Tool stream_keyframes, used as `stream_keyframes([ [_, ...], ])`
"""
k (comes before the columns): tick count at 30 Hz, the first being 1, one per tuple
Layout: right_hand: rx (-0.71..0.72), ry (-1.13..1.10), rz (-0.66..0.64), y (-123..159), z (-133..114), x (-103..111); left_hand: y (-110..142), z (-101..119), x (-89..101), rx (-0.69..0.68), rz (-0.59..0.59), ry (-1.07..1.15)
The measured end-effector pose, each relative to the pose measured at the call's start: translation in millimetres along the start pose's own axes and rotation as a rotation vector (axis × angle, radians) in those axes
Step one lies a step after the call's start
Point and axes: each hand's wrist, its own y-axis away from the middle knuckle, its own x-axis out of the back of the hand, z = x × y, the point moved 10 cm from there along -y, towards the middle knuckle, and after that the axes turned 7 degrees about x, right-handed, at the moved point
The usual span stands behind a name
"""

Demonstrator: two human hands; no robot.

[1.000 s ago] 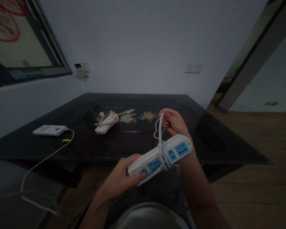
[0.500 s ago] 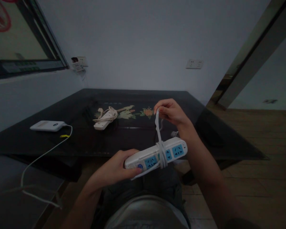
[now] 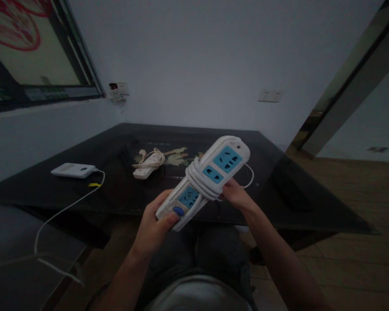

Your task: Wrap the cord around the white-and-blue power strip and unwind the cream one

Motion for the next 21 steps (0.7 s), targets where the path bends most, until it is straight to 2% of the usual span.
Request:
stream_keyframes([
  [4, 0.106, 0.403, -0.071, 21, -25, -9, -12, -7, 13.9, 0.021, 0.136, 0.152],
  [8, 0.14, 0.716, -0.074, 39, -37, -11, -23, -15, 37.2, 0.002, 0.247, 0.118],
  [12, 0.205, 0.988, 0.027, 50, -46, -2, -26, -23, 69.5, -0.027, 0.363, -0.024],
  [15, 0.298, 1.066, 0.089, 54, -56, 1, -23, -17, 87.6, -0.047, 0.461, -0.215],
  [18, 0.397, 1.149, 0.155, 57, -71, 2, -18, -4, 92.6, -0.071, 0.537, -0.434],
  [21, 0.499, 1.223, 0.246, 63, -91, 5, -16, 6, 89.7, -0.084, 0.56, -0.55],
])
